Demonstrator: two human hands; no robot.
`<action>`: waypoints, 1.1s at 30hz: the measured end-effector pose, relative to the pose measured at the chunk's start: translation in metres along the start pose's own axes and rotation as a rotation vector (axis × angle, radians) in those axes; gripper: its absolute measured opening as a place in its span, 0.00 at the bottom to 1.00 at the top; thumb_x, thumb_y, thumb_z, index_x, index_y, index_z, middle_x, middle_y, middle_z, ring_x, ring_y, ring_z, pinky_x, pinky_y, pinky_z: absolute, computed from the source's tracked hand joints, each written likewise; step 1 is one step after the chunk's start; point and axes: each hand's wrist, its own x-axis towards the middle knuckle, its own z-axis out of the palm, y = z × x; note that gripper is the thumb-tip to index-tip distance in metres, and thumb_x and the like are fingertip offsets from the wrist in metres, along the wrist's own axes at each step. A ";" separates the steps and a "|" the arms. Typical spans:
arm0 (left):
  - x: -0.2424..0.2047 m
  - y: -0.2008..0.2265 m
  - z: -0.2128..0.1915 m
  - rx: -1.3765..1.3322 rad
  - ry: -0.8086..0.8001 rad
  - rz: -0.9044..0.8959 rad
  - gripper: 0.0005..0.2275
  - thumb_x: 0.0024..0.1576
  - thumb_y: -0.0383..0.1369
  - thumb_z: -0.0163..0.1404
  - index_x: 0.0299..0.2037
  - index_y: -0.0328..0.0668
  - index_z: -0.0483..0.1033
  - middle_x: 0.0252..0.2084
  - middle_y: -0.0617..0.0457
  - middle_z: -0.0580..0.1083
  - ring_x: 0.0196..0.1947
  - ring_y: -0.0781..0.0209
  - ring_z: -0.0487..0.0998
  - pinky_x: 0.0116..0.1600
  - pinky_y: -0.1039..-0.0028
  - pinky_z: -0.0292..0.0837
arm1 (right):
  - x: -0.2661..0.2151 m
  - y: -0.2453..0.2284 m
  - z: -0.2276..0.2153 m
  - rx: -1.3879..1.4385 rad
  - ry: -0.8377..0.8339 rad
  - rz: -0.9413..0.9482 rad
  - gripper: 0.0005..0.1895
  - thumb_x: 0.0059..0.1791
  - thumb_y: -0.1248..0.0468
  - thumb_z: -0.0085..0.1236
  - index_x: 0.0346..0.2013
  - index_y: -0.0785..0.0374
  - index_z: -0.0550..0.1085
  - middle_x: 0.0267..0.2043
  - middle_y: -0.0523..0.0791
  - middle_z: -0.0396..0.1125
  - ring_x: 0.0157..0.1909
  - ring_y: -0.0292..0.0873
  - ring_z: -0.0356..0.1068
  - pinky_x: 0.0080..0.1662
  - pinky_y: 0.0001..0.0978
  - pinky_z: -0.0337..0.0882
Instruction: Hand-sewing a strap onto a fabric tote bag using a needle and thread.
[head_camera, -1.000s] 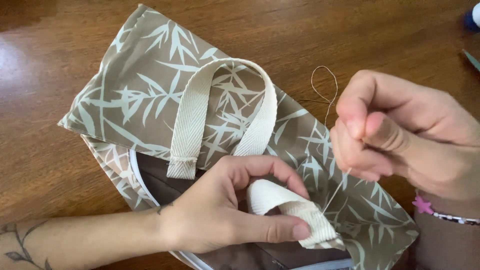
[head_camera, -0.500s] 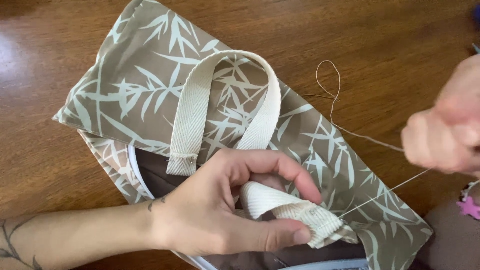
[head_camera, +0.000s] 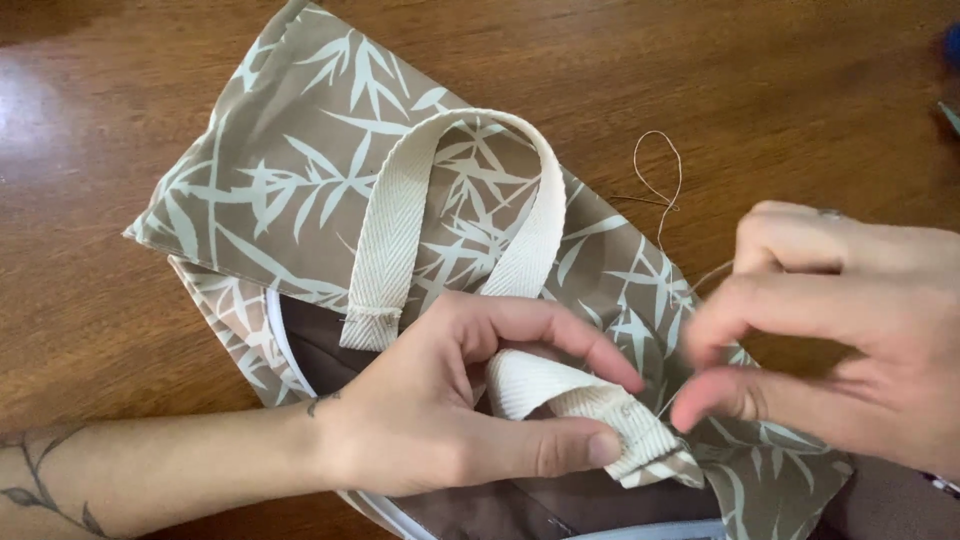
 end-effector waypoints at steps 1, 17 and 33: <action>0.000 0.002 0.001 -0.012 -0.002 -0.004 0.15 0.49 0.30 0.60 0.46 0.33 0.79 0.35 0.48 0.81 0.30 0.71 0.80 0.35 0.85 0.79 | -0.001 -0.001 0.001 0.017 -0.005 -0.009 0.21 0.37 0.40 0.60 0.11 0.51 0.72 0.16 0.34 0.58 0.20 0.32 0.55 0.23 0.25 0.53; -0.001 0.006 0.001 0.203 -0.018 -0.019 0.13 0.50 0.28 0.60 0.46 0.40 0.80 0.33 0.60 0.79 0.18 0.85 0.62 0.19 0.92 0.59 | -0.007 -0.005 0.009 0.233 -0.118 -0.066 0.28 0.45 0.61 0.63 0.13 0.55 0.51 0.17 0.37 0.49 0.20 0.36 0.50 0.25 0.24 0.56; 0.003 -0.009 0.008 0.020 0.214 -0.105 0.11 0.44 0.24 0.66 0.35 0.37 0.79 0.21 0.55 0.74 0.19 0.74 0.67 0.23 0.84 0.64 | -0.006 -0.012 0.007 0.326 -0.128 -0.044 0.27 0.49 0.65 0.62 0.17 0.55 0.53 0.20 0.36 0.50 0.22 0.35 0.51 0.27 0.27 0.56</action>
